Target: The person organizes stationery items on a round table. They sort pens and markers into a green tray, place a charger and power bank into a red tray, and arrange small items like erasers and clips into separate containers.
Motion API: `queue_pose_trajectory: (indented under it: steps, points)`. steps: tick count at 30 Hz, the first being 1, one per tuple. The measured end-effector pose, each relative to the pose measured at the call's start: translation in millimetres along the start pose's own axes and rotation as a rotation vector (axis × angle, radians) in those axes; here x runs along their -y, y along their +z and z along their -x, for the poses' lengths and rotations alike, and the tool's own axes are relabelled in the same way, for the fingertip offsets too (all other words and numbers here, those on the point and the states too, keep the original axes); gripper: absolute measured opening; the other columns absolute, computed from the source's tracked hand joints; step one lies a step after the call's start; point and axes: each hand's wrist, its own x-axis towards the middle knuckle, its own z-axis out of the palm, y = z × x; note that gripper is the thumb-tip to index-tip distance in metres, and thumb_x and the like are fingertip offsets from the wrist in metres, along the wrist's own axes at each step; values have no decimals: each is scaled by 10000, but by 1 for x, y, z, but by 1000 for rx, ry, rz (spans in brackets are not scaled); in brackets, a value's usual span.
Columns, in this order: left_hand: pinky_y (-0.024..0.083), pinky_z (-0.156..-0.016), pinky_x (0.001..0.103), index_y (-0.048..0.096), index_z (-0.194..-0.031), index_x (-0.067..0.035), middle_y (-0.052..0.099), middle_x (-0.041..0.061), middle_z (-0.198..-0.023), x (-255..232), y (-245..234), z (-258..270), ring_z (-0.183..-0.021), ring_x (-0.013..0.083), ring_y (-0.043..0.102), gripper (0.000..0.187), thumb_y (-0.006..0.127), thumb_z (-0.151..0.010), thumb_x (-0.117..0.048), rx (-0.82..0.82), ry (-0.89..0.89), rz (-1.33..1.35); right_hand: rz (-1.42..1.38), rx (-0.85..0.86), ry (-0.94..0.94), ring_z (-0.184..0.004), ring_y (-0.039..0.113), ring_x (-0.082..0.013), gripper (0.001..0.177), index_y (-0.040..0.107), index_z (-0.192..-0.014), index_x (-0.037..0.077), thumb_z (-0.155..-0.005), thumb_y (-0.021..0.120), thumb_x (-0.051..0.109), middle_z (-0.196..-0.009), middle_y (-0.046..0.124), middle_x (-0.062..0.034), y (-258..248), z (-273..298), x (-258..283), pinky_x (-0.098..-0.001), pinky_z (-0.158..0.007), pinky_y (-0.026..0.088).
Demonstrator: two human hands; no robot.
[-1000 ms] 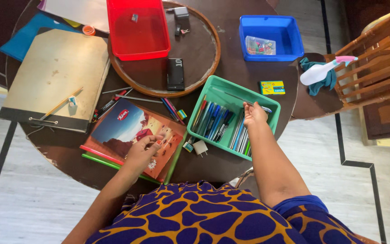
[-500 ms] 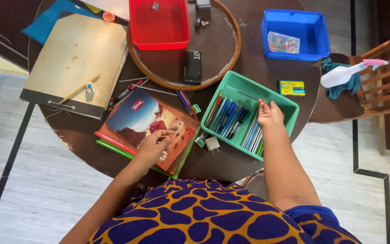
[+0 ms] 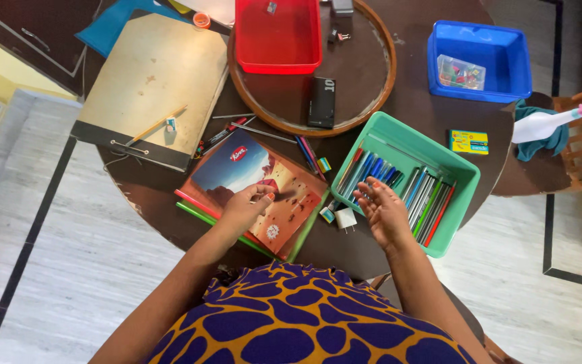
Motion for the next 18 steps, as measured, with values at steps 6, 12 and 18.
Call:
queue_pose_trajectory:
  steps: [6, 12, 18]
  points:
    - [433, -604, 306, 693, -1252, -70, 642, 46, -910, -3, -48, -16, -704, 117, 528, 352, 688, -952, -255, 13, -70, 189, 272, 217, 94, -1025, 714, -201, 360, 612, -1325, 14, -1020, 561, 198, -1169, 720, -120, 74, 30, -38, -303, -856, 592]
    - [526, -738, 287, 710, -1228, -83, 740, 62, -978, -10, -111, -33, -818, 126, 640, 380, 706, -931, -320, -59, 30, -85, 810, 330, 105, -1077, 721, -180, 425, 650, -1342, 88, -989, 582, 313, -1236, 739, -73, 136, 34, -74, -342, -944, 568]
    - [562, -879, 379, 712, -1221, -154, 757, 110, -1049, -23, -182, -47, -981, 244, 738, 396, 738, -880, -354, -157, 166, -487, 1335, 401, -91, -1198, 658, -247, 451, 663, -1327, 165, -949, 612, 406, -1312, 672, -105, 178, 35, -107, -389, -997, 539]
